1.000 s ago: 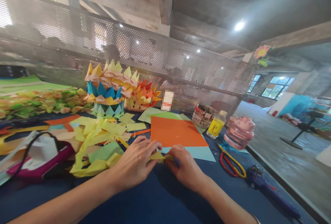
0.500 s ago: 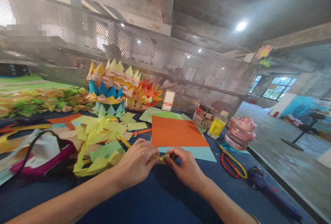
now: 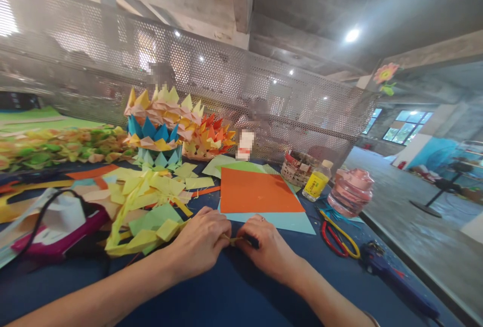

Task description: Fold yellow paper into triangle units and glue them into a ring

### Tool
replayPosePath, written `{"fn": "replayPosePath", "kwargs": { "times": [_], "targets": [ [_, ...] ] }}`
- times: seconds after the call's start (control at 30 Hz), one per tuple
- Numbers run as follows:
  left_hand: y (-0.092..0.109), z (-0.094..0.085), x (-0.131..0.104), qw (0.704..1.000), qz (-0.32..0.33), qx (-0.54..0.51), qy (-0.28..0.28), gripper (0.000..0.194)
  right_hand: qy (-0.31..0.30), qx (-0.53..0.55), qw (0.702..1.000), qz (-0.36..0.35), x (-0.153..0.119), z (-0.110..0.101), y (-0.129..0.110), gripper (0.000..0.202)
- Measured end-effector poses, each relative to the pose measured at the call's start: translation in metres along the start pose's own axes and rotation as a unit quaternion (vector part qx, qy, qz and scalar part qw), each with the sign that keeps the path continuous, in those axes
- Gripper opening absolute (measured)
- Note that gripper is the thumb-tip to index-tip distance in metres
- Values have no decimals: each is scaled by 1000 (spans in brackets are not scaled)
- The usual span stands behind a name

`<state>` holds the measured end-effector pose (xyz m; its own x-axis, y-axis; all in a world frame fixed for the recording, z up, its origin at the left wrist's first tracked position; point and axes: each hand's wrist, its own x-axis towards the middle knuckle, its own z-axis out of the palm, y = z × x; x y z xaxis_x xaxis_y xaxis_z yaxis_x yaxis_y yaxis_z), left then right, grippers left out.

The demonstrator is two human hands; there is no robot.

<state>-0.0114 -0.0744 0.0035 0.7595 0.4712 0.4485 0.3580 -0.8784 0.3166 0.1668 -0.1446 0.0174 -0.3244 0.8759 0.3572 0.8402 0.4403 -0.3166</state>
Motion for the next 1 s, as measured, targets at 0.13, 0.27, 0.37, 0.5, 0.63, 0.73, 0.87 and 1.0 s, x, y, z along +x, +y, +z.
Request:
{"fn": "replayPosePath", "kwargs": {
  "times": [0.13,0.27,0.37,0.5,0.63,0.73,0.87,1.0],
  "targets": [
    [-1,0,0,1000,-6,2,-4,13,7,-3,1000,-2,-1,2,0,10],
    [-2,1,0,1000,-19,-2,-12,13,13,-4,1000,8,-1,5,1,13],
    [-2,0,1,999,-26,-9,-18,11,20,-7,1000,9,-1,6,2,16],
    [-2,0,1,999,-32,-14,-24,10,20,-15,1000,6,0,6,1,16],
    [-3,2,2,999,-30,-23,-25,11,7,-23,1000,9,0,5,3,15],
    [-3,3,3,999,-24,-24,-18,15,3,-19,1000,12,0,5,5,12],
    [-3,5,2,999,-18,-26,-1,18,8,-32,999,17,-1,4,8,13],
    [-4,5,2,1000,-20,-23,4,18,3,-59,998,13,-1,3,10,19]
  ]
}}
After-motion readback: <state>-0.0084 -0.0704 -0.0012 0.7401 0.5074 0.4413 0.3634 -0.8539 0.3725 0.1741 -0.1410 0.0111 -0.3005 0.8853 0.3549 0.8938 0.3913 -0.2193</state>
